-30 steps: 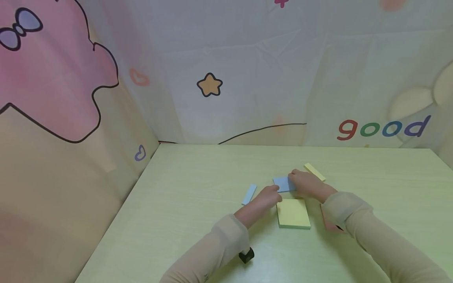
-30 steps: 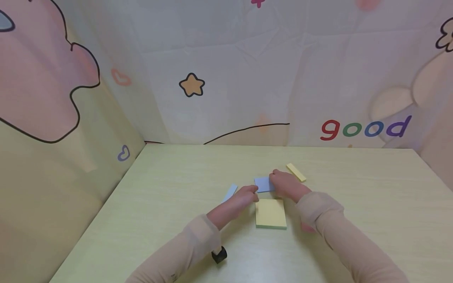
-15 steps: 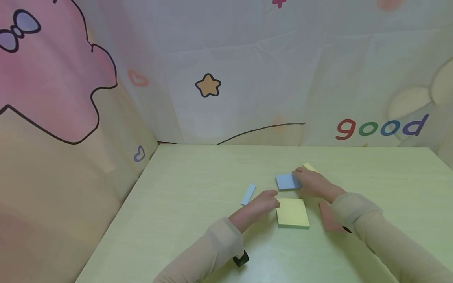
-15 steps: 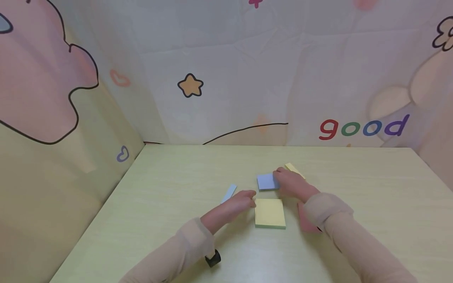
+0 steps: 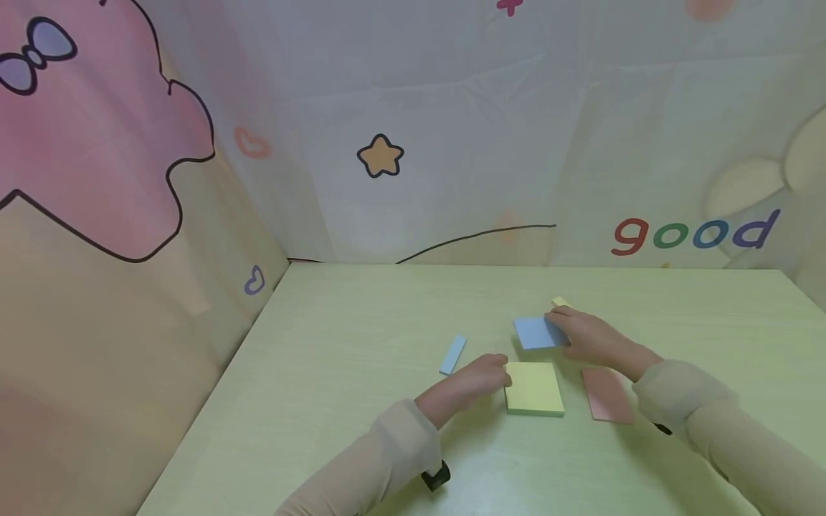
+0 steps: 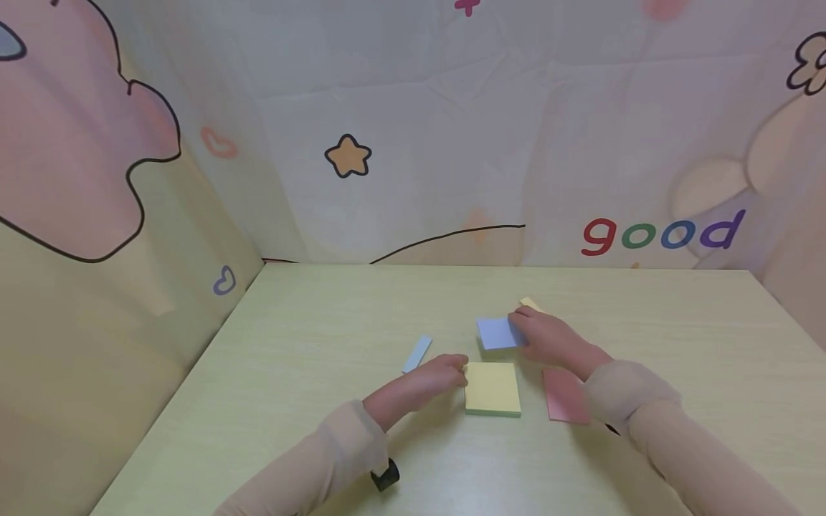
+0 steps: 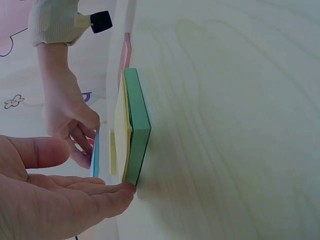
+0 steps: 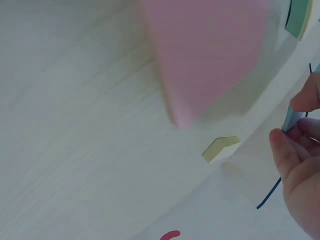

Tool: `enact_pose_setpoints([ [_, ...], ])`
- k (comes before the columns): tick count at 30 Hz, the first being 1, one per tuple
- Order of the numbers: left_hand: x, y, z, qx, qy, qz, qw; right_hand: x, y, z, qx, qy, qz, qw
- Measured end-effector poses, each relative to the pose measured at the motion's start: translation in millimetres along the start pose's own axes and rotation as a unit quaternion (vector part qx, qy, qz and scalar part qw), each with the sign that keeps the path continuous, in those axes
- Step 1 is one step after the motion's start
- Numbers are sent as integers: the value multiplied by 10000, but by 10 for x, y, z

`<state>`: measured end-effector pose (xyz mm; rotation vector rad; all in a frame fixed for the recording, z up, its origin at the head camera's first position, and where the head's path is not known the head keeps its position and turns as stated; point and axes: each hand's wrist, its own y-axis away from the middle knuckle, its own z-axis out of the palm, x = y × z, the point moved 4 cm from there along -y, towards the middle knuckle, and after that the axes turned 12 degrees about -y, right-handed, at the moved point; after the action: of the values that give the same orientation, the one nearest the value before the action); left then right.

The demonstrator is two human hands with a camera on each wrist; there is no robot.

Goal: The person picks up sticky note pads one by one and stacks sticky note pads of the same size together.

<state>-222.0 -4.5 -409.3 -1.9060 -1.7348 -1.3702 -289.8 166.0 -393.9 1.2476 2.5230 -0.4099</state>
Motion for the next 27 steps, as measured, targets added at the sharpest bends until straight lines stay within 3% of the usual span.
enact_pose_setpoints([
  [16, 0, 17, 13, -121, 24, 31, 9999, 21, 368, -137, 76, -132, -41, 9999],
  [27, -1, 3, 15, -119, -20, -36, 9999, 99, 547, -159, -6, -109, 192, 9998],
])
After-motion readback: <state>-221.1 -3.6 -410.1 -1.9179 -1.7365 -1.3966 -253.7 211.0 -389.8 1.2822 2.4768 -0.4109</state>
